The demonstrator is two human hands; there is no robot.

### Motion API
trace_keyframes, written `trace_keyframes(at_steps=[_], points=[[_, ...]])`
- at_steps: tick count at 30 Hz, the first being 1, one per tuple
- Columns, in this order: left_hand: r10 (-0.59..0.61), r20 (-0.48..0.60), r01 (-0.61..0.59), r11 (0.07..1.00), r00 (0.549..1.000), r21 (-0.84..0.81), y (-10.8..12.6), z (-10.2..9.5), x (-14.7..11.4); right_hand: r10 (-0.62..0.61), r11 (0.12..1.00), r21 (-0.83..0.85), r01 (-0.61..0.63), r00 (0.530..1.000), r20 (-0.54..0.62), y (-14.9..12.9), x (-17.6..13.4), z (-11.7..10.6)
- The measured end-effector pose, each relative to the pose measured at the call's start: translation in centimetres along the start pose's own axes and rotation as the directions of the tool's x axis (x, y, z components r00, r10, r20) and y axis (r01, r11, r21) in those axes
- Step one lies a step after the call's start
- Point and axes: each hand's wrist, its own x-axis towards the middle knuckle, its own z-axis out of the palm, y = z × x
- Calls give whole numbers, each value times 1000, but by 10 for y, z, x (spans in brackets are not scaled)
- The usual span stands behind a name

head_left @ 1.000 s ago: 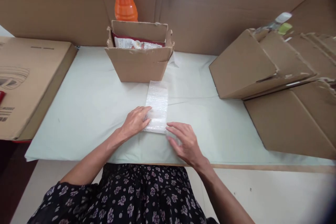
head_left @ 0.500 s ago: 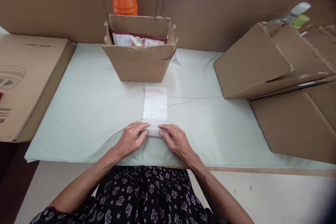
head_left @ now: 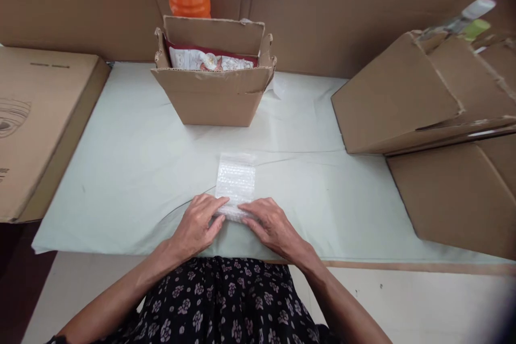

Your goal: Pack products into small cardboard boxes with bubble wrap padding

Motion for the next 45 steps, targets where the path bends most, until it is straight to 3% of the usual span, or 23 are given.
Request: trace_keyframes(at_steps=[4, 8, 12, 14, 16, 19, 22, 24, 27, 29, 32, 35, 38, 40, 42, 43, 45], points=[[-70, -36, 74, 991, 997, 113, -6, 6, 9, 12, 985, -169, -35, 991, -136, -5, -9, -2], [-85, -108, 105, 976, 991, 192, -11, 6, 18, -68, 964, -263, 50, 996, -62, 0, 1, 9], [51, -31, -49, 997, 998, 68, -6, -2, 11, 1, 993, -119, -16, 992, -125, 6, 10, 12], [35, 16, -35, 999, 999, -5, -3, -4, 7, 64, 998, 4, -64, 994, -90, 6, 7, 8], [-31, 22, 32, 999, 999, -22, -3, -3, 8, 100, 995, 20, -99, 990, -96, 3, 1, 5], [-111, -30, 113, 989, 993, 97, -7, 2, 16, 73, 983, -148, -108, 972, -226, -2, -3, 5], [-144, -110, 162, 969, 983, 187, -11, 5, 21, -24, 959, -282, -19, 989, -146, -3, 3, 12], [-189, -165, 206, 974, 968, 96, -11, 3, 17, -39, 958, -287, 14, 996, -82, 0, 11, 17], [-391, -165, 348, 907, 906, -239, -6, 1, 4, 64, 985, -142, -94, 978, -198, 4, 21, 22], [-510, -64, 421, 769, 858, -481, -2, 2, -2, 158, 987, 33, -155, 959, -237, 2, 23, 22], [-551, 103, 462, 567, 828, -682, 4, 4, -1, 158, 968, 216, -128, 979, -127, -4, 23, 17], [-528, 149, 460, 527, 836, -715, 8, 7, 6, 126, 965, 243, -95, 985, -115, -6, 22, 9], [-410, 131, 397, 676, 903, -621, 5, 7, 13, 126, 953, 284, -107, 991, -48, -2, 25, 3], [-296, 87, 304, 847, 951, -436, 1, 1, 22, 122, 948, 297, -113, 992, -12, 2, 28, 0], [-157, -39, 148, 973, 987, -178, -5, -15, 40, 143, 950, 289, -122, 988, -52, 6, 32, -6], [-76, -126, 71, 996, 989, -44, -8, -27, 53, 155, 951, 284, -126, 984, -83, 8, 33, -10], [93, -304, -32, 979, 948, 200, -16, -54, 87, 161, 956, 265, -123, 979, -126, 12, 36, -21]])
